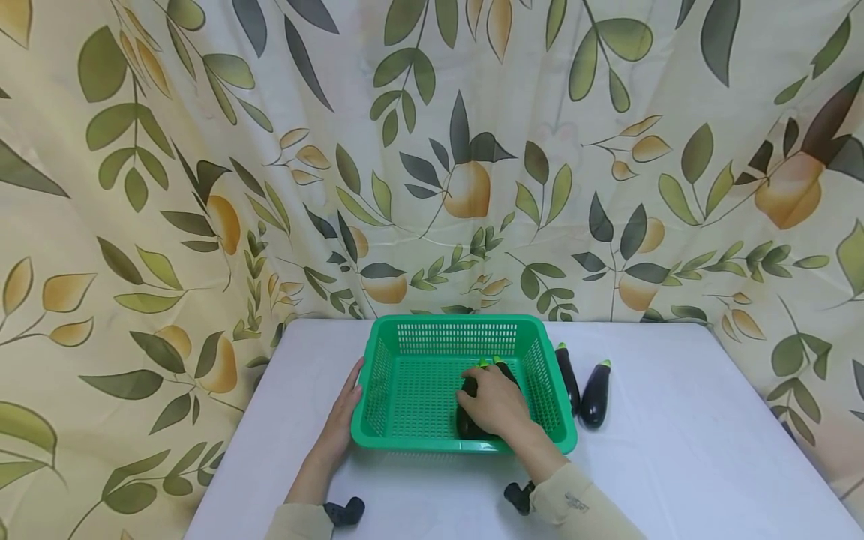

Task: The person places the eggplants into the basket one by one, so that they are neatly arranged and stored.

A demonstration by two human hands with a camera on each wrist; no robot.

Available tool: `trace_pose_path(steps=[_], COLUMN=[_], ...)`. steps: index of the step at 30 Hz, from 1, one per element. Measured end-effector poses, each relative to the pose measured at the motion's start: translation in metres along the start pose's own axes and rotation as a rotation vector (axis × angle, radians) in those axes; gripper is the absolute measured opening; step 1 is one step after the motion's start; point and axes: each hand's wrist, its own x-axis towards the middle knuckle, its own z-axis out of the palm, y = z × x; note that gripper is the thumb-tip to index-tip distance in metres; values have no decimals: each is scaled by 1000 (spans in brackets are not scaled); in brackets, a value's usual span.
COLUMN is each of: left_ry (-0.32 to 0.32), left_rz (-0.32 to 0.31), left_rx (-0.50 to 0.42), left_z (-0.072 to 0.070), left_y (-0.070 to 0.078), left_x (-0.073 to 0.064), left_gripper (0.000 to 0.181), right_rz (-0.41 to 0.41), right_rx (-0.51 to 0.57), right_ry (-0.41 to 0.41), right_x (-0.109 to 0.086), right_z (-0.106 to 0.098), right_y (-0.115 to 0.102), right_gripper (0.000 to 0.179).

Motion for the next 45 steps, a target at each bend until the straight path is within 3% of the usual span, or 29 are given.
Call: trace_pose_path(steps=[27,38,45], left_ry=[5,5,3], left_rz=[-4,0,-3], left_rx=[-1,-2,4], left_z=[-1,-1,-1], left_y=[1,-2,-2], left_x=[-1,0,0], left_gripper=[47,45,47], right_rz=[-49,-38,-24], right_rx=[98,71,37], right_ry=[8,20,34], right_x=[-15,-15,-11], right_z=[-86,-104,-114], right_y=[34,59,77], right_gripper=[41,41,53])
